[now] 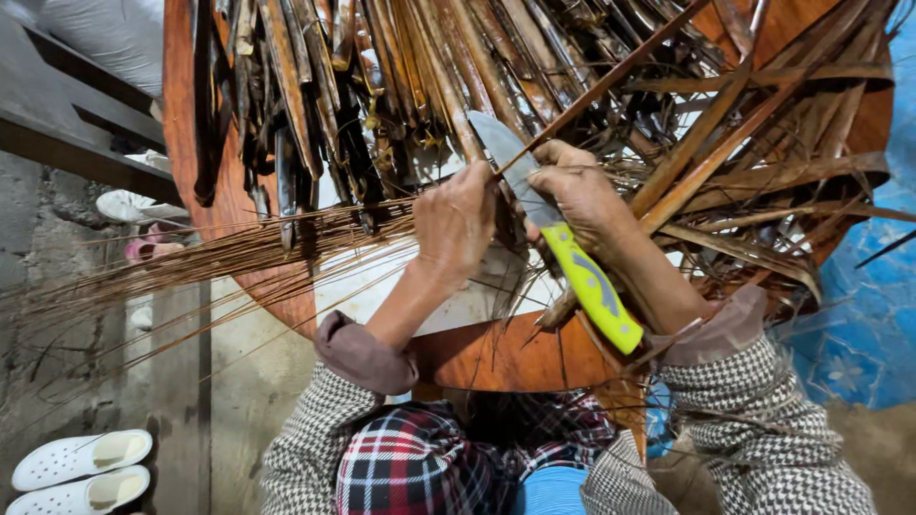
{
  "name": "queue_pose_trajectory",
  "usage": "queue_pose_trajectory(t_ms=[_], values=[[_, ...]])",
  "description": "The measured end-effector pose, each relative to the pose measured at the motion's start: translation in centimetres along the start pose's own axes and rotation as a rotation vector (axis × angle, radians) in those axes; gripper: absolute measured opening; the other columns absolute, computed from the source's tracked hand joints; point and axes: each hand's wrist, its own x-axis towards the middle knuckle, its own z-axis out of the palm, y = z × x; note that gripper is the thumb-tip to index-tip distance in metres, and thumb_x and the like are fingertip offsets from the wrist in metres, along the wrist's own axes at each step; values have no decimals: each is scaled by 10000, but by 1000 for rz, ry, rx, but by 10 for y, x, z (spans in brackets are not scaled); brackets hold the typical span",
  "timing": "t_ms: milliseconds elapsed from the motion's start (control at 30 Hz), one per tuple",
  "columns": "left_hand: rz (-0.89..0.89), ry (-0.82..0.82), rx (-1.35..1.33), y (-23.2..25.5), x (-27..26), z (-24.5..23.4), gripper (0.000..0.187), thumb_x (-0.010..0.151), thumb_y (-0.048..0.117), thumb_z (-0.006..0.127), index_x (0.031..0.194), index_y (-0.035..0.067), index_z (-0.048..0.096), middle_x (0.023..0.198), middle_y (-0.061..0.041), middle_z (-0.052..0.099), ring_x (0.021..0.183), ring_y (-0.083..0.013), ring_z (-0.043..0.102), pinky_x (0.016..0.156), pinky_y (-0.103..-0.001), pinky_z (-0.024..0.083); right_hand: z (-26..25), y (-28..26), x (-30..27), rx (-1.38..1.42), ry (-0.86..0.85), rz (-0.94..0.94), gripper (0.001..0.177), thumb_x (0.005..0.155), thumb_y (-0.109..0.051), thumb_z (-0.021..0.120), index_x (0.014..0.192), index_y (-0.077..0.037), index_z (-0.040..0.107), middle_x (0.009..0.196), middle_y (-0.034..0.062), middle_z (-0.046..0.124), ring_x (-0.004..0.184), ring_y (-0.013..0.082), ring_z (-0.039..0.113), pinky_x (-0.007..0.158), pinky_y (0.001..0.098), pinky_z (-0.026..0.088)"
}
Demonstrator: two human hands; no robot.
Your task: The person strips long, thin fibers from dried palm leaves using a small knife.
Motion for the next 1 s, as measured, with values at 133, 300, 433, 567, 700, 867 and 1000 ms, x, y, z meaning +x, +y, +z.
queue_pose_trajectory(t_ms=[133, 300, 433, 567, 700, 867, 1000], values=[[29, 26, 67, 10, 6, -37, 141, 880, 178, 678, 966, 227, 578, 741, -12, 636, 657, -290, 721, 587, -414, 554, -5, 12, 9, -9, -123, 18, 301, 888, -17, 556, 1187, 18, 537, 675, 208, 612, 375, 285, 638, 273, 368, 540], [96, 2, 40, -13, -2, -36, 70, 945, 175, 626, 984, 219, 587, 751, -19, 632, 696, -322, 715, 606, -427, 550, -11, 14, 7, 58, -206, 17, 267, 865, 21, 572, 1130, 36, 600, 615, 250, 601, 339, 294, 622, 260, 365, 510], [122, -13, -12, -30, -11, -45, 64, 947, 171, 628, 935, 213, 582, 705, -38, 593, 636, -357, 684, 575, -449, 531, -25, -3, 11, 77, -100, 79, 222, 870, 30, 573, 1087, 33, 620, 719, 190, 642, 424, 283, 667, 288, 346, 555], [103, -54, 37, -35, -18, -71, 77, 973, 196, 627, 939, 240, 573, 691, 6, 589, 605, -309, 680, 575, -411, 531, -44, -6, 20, 142, 15, 10, 166, 891, 36, 598, 1051, 17, 633, 746, 168, 657, 401, 284, 647, 296, 351, 556], [19, -30, 203, -30, -14, -64, 123, 979, 187, 688, 879, 203, 618, 653, 37, 611, 561, -213, 652, 575, -319, 518, -31, 5, 18, 120, 86, -16, 156, 898, 31, 606, 1048, -12, 621, 783, 139, 658, 435, 275, 672, 335, 365, 590], [124, 65, 158, -20, -4, -22, 62, 931, 121, 681, 915, 168, 645, 747, -18, 634, 663, -245, 692, 554, -342, 522, -10, 11, 4, 124, -28, 17, 170, 906, 28, 589, 1074, 3, 601, 738, 171, 657, 398, 311, 650, 290, 393, 569], [161, 92, 128, -24, -5, -14, 63, 942, 118, 656, 913, 172, 641, 748, 10, 599, 675, -204, 690, 549, -304, 531, -23, 12, 15, 110, -92, -2, 160, 898, 35, 606, 1058, 23, 614, 725, 197, 654, 375, 316, 637, 282, 410, 570]])
